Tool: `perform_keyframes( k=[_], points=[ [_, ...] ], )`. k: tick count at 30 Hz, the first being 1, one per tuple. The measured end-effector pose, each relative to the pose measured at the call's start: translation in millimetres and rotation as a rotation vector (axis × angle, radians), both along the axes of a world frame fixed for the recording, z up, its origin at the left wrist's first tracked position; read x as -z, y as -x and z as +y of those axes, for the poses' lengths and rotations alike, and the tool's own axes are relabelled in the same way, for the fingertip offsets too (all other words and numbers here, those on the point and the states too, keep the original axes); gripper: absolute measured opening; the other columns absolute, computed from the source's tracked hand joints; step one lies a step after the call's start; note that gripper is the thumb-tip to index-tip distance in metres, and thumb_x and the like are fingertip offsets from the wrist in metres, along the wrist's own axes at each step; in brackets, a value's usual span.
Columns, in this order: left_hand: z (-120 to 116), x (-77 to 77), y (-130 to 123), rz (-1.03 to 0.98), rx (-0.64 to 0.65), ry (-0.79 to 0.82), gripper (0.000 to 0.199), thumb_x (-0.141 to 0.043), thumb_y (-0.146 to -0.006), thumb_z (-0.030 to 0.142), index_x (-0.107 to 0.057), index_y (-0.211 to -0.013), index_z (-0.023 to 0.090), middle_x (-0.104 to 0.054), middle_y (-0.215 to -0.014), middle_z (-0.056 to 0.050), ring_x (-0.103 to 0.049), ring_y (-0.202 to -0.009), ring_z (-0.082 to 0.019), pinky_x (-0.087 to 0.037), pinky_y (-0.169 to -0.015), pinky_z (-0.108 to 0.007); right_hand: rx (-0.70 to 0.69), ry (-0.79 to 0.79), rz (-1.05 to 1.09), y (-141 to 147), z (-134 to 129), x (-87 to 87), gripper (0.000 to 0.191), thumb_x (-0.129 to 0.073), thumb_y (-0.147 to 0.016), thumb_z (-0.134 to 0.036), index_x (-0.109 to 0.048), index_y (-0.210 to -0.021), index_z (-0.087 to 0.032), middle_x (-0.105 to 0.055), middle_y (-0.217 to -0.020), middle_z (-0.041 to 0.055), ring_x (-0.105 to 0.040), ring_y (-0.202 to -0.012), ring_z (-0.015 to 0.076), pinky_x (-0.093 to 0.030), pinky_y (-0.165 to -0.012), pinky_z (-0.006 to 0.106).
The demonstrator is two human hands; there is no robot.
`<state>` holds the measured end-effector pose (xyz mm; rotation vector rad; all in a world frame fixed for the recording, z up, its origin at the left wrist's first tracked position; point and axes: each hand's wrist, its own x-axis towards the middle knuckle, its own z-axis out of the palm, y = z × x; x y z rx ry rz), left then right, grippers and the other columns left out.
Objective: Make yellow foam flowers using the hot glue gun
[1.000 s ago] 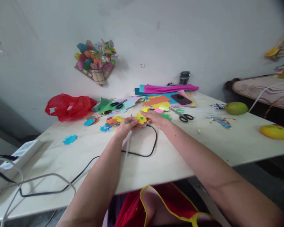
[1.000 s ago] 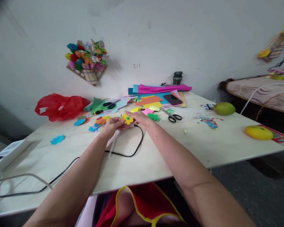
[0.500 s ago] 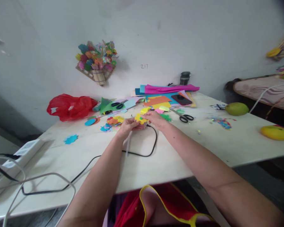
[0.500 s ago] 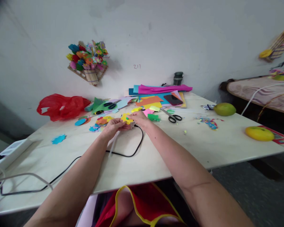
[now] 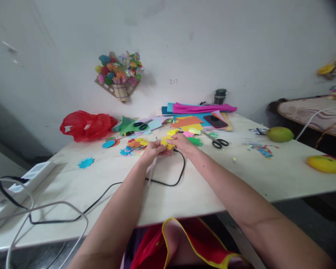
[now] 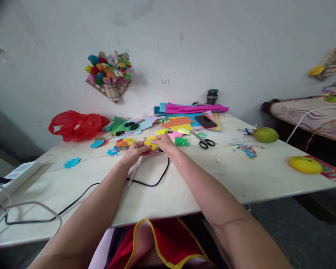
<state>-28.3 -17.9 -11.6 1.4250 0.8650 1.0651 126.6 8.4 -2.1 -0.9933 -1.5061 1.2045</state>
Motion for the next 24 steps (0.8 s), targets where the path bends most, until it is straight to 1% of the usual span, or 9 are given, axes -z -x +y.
perform_keyframes(
  k=[3,6,8,12,14,17,19,21,24],
  points=[
    [1,1.5,1,-0.011,-0.008,-0.001,0.034,-0.07,-0.064,0.041,-0.062,-0.078,0.011,-0.069,-0.074,-0.01,-0.067,-0.07,-0.021,-0.052,-0.073,-0.034,-0.009,0.025,-0.002,1,-2,-0.9,0.039,-0.068,-0.055,-0.053,-0.055,-0.061,-0.016,-0.051,-0.057,-0.0026,-0.044,-0.054,0.0096,-0.031,-0.05,0.023],
    [2,2.1,4,-0.048,-0.008,-0.015,0.035,-0.069,-0.065,0.041,-0.063,-0.081,0.011,-0.069,-0.078,-0.011,-0.067,-0.071,-0.02,-0.052,-0.073,-0.033,-0.076,0.064,-0.015,-1,-7,-5.7,0.042,-0.062,-0.06,-0.058,-0.059,-0.068,-0.016,-0.055,-0.061,-0.0007,-0.048,-0.057,0.011,-0.032,-0.051,0.023],
    [1,1.7,5,-0.067,-0.011,-0.02,0.034,-0.068,-0.066,0.041,-0.063,-0.081,0.011,-0.07,-0.079,-0.01,-0.067,-0.072,-0.02,-0.052,-0.074,-0.033,-0.108,0.084,-0.01,-2,-11,-9.2,0.044,-0.059,-0.063,-0.06,-0.06,-0.068,-0.016,-0.056,-0.062,-0.0002,-0.05,-0.059,0.0115,-0.032,-0.051,0.023],
    [-2,-0.7,6,-0.061,-0.022,-0.021,0.034,-0.068,-0.066,0.041,-0.064,-0.08,0.011,-0.07,-0.079,-0.01,-0.067,-0.072,-0.02,-0.052,-0.073,-0.032,-0.135,0.085,0.052,-4,-13,-12.7,0.04,-0.062,-0.062,-0.056,-0.061,-0.07,-0.017,-0.059,-0.067,0.0002,-0.052,-0.062,0.0115,-0.033,-0.053,0.023],
    [-3,-1.9,6,-0.062,-0.03,-0.018,0.034,-0.068,-0.066,0.041,-0.063,-0.08,0.01,-0.07,-0.08,-0.011,-0.067,-0.072,-0.02,-0.052,-0.073,-0.032,-0.089,0.068,0.104,-6,-10,-12.6,0.037,-0.064,-0.061,-0.052,-0.062,-0.074,-0.017,-0.061,-0.072,0.0007,-0.053,-0.065,0.0119,-0.034,-0.055,0.024],
    [-5,-2.4,6,-0.07,-0.041,-0.008,0.032,-0.068,-0.067,0.04,-0.062,-0.078,0.01,-0.07,-0.08,-0.011,-0.067,-0.072,-0.02,-0.052,-0.073,-0.033,0.095,0.014,0.181,-9,-2,-11.8,0.033,-0.066,-0.058,-0.045,-0.062,-0.077,-0.019,-0.063,-0.078,0.001,-0.054,-0.069,0.0119,-0.036,-0.061,0.024],
    [-5,-2.2,6,-0.078,-0.048,-0.005,0.03,-0.068,-0.068,0.039,-0.061,-0.077,0.011,-0.069,-0.08,-0.011,-0.067,-0.073,-0.021,-0.052,-0.074,-0.033,0.196,-0.026,0.21,-12,2,-11.8,0.03,-0.068,-0.056,-0.042,-0.061,-0.073,-0.019,-0.064,-0.076,0.0011,-0.054,-0.069,0.0119,-0.036,-0.063,0.025],
    [-5,-1.9,6,-0.087,-0.055,-0.01,0.029,-0.068,-0.068,0.038,-0.061,-0.077,0.011,-0.069,-0.08,-0.011,-0.067,-0.074,-0.021,-0.052,-0.074,-0.033,0.234,-0.051,0.212,-15,5,-12.5,0.028,-0.069,-0.054,-0.041,-0.058,-0.063,-0.018,-0.063,-0.07,0.0015,-0.053,-0.066,0.0123,-0.037,-0.063,0.026],
    [-5,-1.7,6,-0.098,-0.065,-0.023,0.029,-0.068,-0.068,0.037,-0.061,-0.077,0.01,-0.069,-0.08,-0.011,-0.067,-0.073,-0.02,-0.052,-0.074,-0.033,0.215,-0.083,0.196,-17,4,-14.1,0.029,-0.071,-0.053,-0.041,-0.054,-0.055,-0.017,-0.061,-0.062,0.0017,-0.052,-0.062,0.0122,-0.037,-0.062,0.026]
  ],
)
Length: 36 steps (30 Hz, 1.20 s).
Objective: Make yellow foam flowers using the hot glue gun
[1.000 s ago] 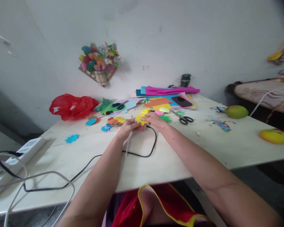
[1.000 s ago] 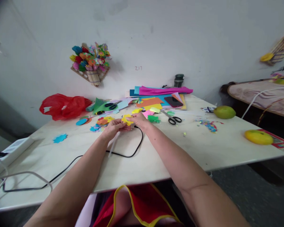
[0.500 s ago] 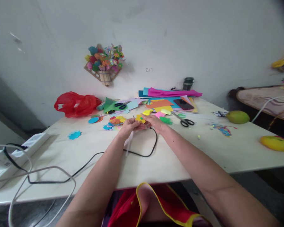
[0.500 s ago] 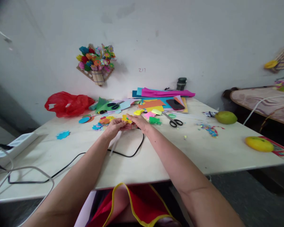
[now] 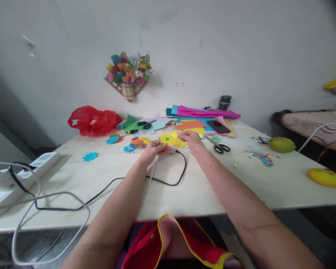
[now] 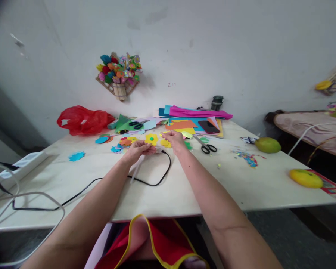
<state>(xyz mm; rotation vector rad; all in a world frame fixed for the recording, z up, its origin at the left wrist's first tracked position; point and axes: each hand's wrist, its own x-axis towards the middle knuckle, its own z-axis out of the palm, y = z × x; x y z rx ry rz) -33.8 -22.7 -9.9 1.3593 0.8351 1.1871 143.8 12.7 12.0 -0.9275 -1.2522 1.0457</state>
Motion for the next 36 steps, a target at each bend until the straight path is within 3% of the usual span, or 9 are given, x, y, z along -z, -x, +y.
perform_keyframes(
  k=[4,8,12,17,20,23,28,36],
  points=[
    [0,0.5,1,-0.002,0.017,-0.016,0.028,-0.066,-0.07,0.037,-0.061,-0.078,0.01,-0.07,-0.08,-0.011,-0.067,-0.074,-0.02,-0.053,-0.074,-0.033,-0.057,-0.05,-0.09,0,-3,-0.1,0.034,-0.059,-0.067,-0.05,-0.061,-0.061,-0.016,-0.064,-0.071,0.0045,-0.05,-0.06,0.0107,-0.038,-0.061,0.025],
    [1,1.4,1,0.006,0.058,-0.027,0.029,-0.066,-0.07,0.037,-0.061,-0.079,0.01,-0.07,-0.08,-0.011,-0.067,-0.074,-0.02,-0.053,-0.074,-0.033,-0.158,0.019,-0.158,3,-7,2.1,0.043,-0.05,-0.073,-0.057,-0.065,-0.075,-0.017,-0.065,-0.09,0.0055,-0.053,-0.061,0.01,-0.037,-0.058,0.025],
    [0,1.2,1,0.023,0.089,-0.016,0.032,-0.067,-0.07,0.038,-0.061,-0.084,0.01,-0.07,-0.08,-0.011,-0.067,-0.074,-0.021,-0.053,-0.073,-0.032,-0.269,0.084,-0.189,9,-11,3.7,0.04,-0.063,-0.064,-0.054,-0.064,-0.072,-0.015,-0.064,-0.076,0.0036,-0.054,-0.062,0.0107,-0.036,-0.055,0.023],
    [-1,1.1,0,0.037,0.085,0.002,0.035,-0.068,-0.067,0.039,-0.059,-0.084,0.009,-0.07,-0.079,-0.012,-0.067,-0.074,-0.021,-0.052,-0.074,-0.034,-0.114,0.199,-0.031,13,-10,5.1,0.036,-0.067,-0.062,-0.049,-0.059,-0.071,-0.016,-0.061,-0.071,0.002,-0.053,-0.056,0.0093,-0.032,-0.044,0.02],
    [0,2.4,-2,0.031,0.086,0.005,0.038,-0.069,-0.066,0.04,-0.059,-0.086,0.009,-0.07,-0.079,-0.011,-0.067,-0.073,-0.021,-0.052,-0.075,-0.035,-0.177,0.241,0.008,13,-8,6.8,0.036,-0.065,-0.063,-0.051,-0.06,-0.072,-0.016,-0.061,-0.07,0.0024,-0.052,-0.053,0.0089,-0.03,-0.042,0.02],
    [0,3.3,-2,0.047,0.089,0.013,0.039,-0.069,-0.065,0.041,-0.06,-0.086,0.009,-0.07,-0.077,-0.011,-0.067,-0.071,-0.021,-0.052,-0.073,-0.034,-0.227,0.202,-0.022,13,-8,9.7,0.034,-0.069,-0.059,-0.047,-0.062,-0.07,-0.015,-0.061,-0.065,0.0016,-0.051,-0.056,0.0093,-0.032,-0.046,0.021],
    [0,1.3,-2,0.042,0.034,0.001,0.037,-0.064,-0.069,0.045,-0.058,-0.078,0.01,-0.069,-0.074,-0.011,-0.067,-0.069,-0.02,-0.053,-0.069,-0.031,-0.144,0.151,-0.043,16,-9,11.6,0.029,-0.071,-0.053,-0.04,-0.06,-0.06,-0.014,-0.059,-0.061,0.0,-0.049,-0.058,0.0094,-0.033,-0.05,0.023],
    [4,-0.6,-3,0.043,-0.067,-0.002,0.037,-0.066,-0.065,0.047,-0.05,-0.068,0.014,-0.064,-0.058,-0.004,-0.065,-0.058,-0.016,-0.052,-0.059,-0.026,-0.252,0.14,-0.084,17,-10,12.1,0.039,-0.066,-0.059,-0.052,-0.062,-0.068,-0.015,-0.059,-0.063,0.0008,-0.053,-0.059,0.0112,-0.033,-0.048,0.023]
  ],
)
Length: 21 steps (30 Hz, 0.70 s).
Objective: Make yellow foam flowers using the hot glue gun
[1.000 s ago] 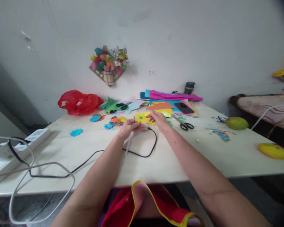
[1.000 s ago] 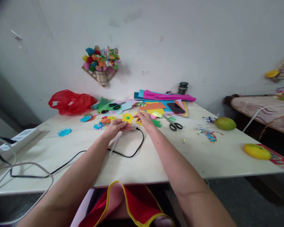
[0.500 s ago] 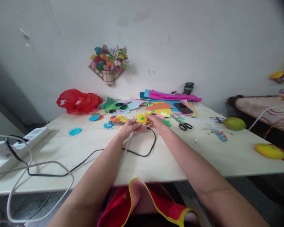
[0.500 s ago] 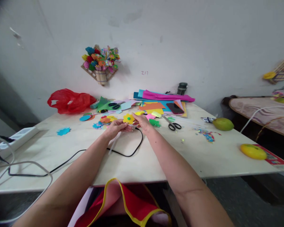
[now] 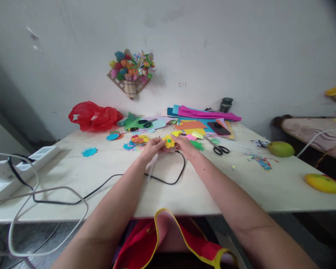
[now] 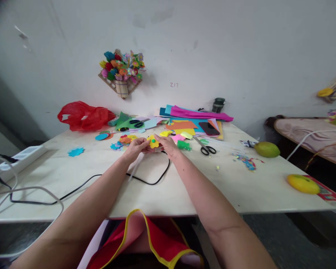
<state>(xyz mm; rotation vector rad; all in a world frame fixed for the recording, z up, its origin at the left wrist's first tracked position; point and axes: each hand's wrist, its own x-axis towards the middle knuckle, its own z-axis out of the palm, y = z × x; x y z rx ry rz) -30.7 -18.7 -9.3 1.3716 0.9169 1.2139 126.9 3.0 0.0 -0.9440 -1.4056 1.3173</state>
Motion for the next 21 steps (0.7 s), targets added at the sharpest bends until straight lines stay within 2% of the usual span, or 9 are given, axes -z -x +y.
perform_keyframes(
  k=[6,16,21],
  points=[
    [-1.1,-1.4,-1.1,0.009,-0.008,0.027,0.038,-0.068,-0.063,0.047,-0.049,-0.067,0.014,-0.063,-0.056,-0.003,-0.064,-0.056,-0.015,-0.052,-0.058,-0.026,0.026,0.002,-0.051,3.8,0.8,3.1,0.036,-0.074,-0.049,-0.045,-0.057,-0.059,-0.015,-0.055,-0.057,-0.0017,-0.049,-0.052,0.0093,-0.036,-0.05,0.024],
    [1.0,0.4,-2.1,0.022,-0.021,0.022,0.037,-0.066,-0.066,0.046,-0.049,-0.066,0.014,-0.062,-0.055,-0.003,-0.064,-0.056,-0.015,-0.051,-0.058,-0.026,0.072,-0.031,-0.084,3.0,8.0,8.0,0.04,-0.075,-0.044,-0.048,-0.051,-0.051,-0.016,-0.051,-0.052,-0.0029,-0.044,-0.05,0.0083,-0.033,-0.046,0.023],
    [1.5,-0.3,0.1,0.016,-0.036,0.017,0.038,-0.066,-0.065,0.049,-0.049,-0.067,0.015,-0.063,-0.055,-0.003,-0.064,-0.056,-0.015,-0.051,-0.058,-0.027,-0.067,0.02,-0.007,-2.4,2.8,1.8,0.039,-0.067,-0.058,-0.052,-0.061,-0.068,-0.015,-0.06,-0.068,0.0019,-0.052,-0.061,0.0109,-0.033,-0.046,0.021]
  ],
)
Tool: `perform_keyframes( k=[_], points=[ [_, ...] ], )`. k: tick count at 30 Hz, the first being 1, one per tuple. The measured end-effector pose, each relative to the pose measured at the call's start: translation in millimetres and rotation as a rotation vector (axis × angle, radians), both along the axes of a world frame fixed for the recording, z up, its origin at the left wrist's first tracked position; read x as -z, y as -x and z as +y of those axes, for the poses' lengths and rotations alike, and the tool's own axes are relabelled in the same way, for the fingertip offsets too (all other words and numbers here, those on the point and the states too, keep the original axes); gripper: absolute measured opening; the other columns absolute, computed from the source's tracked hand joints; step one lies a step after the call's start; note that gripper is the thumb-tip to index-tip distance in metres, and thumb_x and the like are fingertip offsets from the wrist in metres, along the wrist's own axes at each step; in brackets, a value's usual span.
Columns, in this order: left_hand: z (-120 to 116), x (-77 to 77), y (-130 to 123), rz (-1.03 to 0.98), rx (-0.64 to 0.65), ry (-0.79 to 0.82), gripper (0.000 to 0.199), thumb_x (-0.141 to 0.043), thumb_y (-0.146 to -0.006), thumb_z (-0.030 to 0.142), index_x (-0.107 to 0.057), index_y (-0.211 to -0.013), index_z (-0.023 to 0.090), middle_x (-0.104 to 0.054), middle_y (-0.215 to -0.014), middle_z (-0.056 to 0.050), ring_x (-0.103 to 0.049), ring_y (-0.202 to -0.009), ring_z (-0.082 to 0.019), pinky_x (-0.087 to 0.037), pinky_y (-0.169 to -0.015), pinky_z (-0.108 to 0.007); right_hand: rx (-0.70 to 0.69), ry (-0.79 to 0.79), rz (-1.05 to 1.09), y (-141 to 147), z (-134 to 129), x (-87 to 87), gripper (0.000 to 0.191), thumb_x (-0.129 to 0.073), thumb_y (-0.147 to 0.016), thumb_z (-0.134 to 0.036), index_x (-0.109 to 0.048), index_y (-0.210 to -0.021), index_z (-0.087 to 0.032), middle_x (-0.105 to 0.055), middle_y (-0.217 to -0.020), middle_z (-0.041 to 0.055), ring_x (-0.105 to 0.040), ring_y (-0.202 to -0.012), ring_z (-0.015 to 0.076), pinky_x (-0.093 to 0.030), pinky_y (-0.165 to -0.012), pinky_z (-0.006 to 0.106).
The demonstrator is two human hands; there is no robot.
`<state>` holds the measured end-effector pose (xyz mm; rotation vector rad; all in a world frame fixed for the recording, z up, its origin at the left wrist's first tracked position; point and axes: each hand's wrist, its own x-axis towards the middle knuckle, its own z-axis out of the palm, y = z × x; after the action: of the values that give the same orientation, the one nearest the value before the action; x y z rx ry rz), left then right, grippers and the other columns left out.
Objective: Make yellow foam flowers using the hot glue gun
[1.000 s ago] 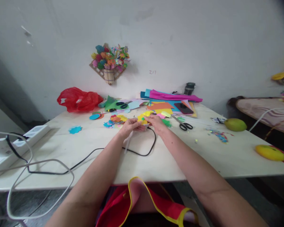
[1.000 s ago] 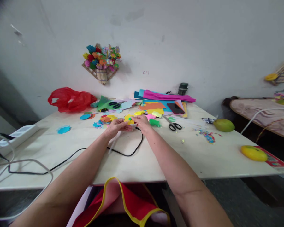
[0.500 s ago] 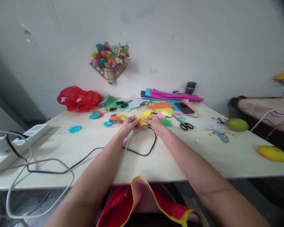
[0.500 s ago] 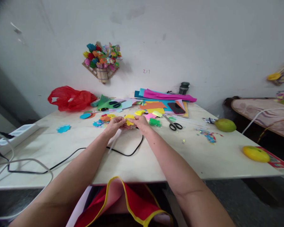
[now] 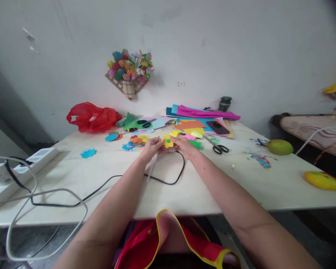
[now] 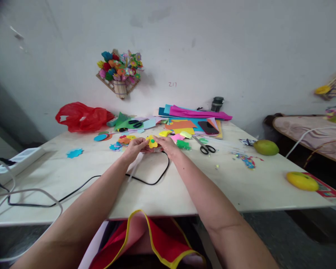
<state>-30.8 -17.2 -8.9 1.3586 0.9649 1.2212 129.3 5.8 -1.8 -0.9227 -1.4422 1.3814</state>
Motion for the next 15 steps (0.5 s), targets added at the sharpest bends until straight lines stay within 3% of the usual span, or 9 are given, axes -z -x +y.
perform_keyframes(
  k=[15],
  points=[
    [0.0,1.5,-1.3,0.038,0.049,-0.005,0.038,-0.065,-0.066,0.049,-0.05,-0.069,0.014,-0.064,-0.059,-0.004,-0.064,-0.059,-0.016,-0.051,-0.061,-0.028,0.134,-0.042,-0.022,4.5,0.2,2.0,0.037,-0.072,-0.05,-0.048,-0.056,-0.057,-0.015,-0.052,-0.055,-0.0021,-0.042,-0.05,0.0075,-0.033,-0.045,0.022]
  ],
)
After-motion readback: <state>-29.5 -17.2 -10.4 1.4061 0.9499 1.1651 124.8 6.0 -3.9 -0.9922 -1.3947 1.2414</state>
